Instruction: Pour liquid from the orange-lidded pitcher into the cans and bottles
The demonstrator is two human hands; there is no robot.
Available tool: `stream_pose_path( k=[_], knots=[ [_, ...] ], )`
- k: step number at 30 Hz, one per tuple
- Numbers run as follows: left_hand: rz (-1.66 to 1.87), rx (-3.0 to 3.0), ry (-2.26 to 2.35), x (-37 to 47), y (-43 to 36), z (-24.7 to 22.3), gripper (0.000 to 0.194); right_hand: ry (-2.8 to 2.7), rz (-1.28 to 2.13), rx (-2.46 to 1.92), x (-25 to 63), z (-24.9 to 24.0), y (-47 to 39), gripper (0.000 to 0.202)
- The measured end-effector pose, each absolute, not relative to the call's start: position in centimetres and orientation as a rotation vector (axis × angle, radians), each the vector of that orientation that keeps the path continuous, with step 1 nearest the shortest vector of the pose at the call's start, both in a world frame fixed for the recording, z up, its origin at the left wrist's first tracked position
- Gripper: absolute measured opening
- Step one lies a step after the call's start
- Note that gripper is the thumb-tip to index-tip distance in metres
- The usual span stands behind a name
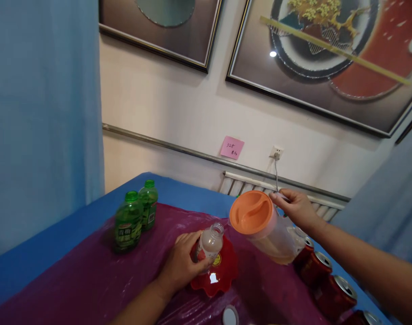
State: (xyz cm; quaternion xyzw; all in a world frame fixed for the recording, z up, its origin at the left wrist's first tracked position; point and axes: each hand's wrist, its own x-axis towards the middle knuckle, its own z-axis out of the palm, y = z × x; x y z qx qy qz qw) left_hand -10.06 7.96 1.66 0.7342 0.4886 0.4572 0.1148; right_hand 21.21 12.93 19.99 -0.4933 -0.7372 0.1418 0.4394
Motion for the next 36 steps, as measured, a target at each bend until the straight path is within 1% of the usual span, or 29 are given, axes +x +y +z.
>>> stream_pose_path(
  k=[7,12,17,25,30,36],
  knots=[
    [1.320,2.134,1.428,-10.0,7.5,2.3,0.058,-1.944,0.221,-1.195,19.8,20.9,12.9,0.061],
    [1.304,2.125,1.396,-9.9,7.4,2.5,0.056,-1.999,0.158,-1.179,18.9,21.6,12.6,0.060],
    [1.304,2.103,1.394,-10.0,7.4,2.3,0.059,-2.051,0.148,-1.183,18.6,21.7,12.9,0.058],
    [1.287,2.086,1.392,-10.0,7.3,2.4,0.058,-2.103,0.056,-1.158,18.4,21.9,13.5,0.057],
    [1.267,2.082,1.397,-9.9,7.1,2.7,0.052,-2.122,0.026,-1.143,17.9,22.2,13.5,0.056],
    [1.275,2.066,1.401,-9.8,7.0,2.9,0.054,-2.141,0.049,-1.150,17.7,22.6,13.3,0.057]
  ],
)
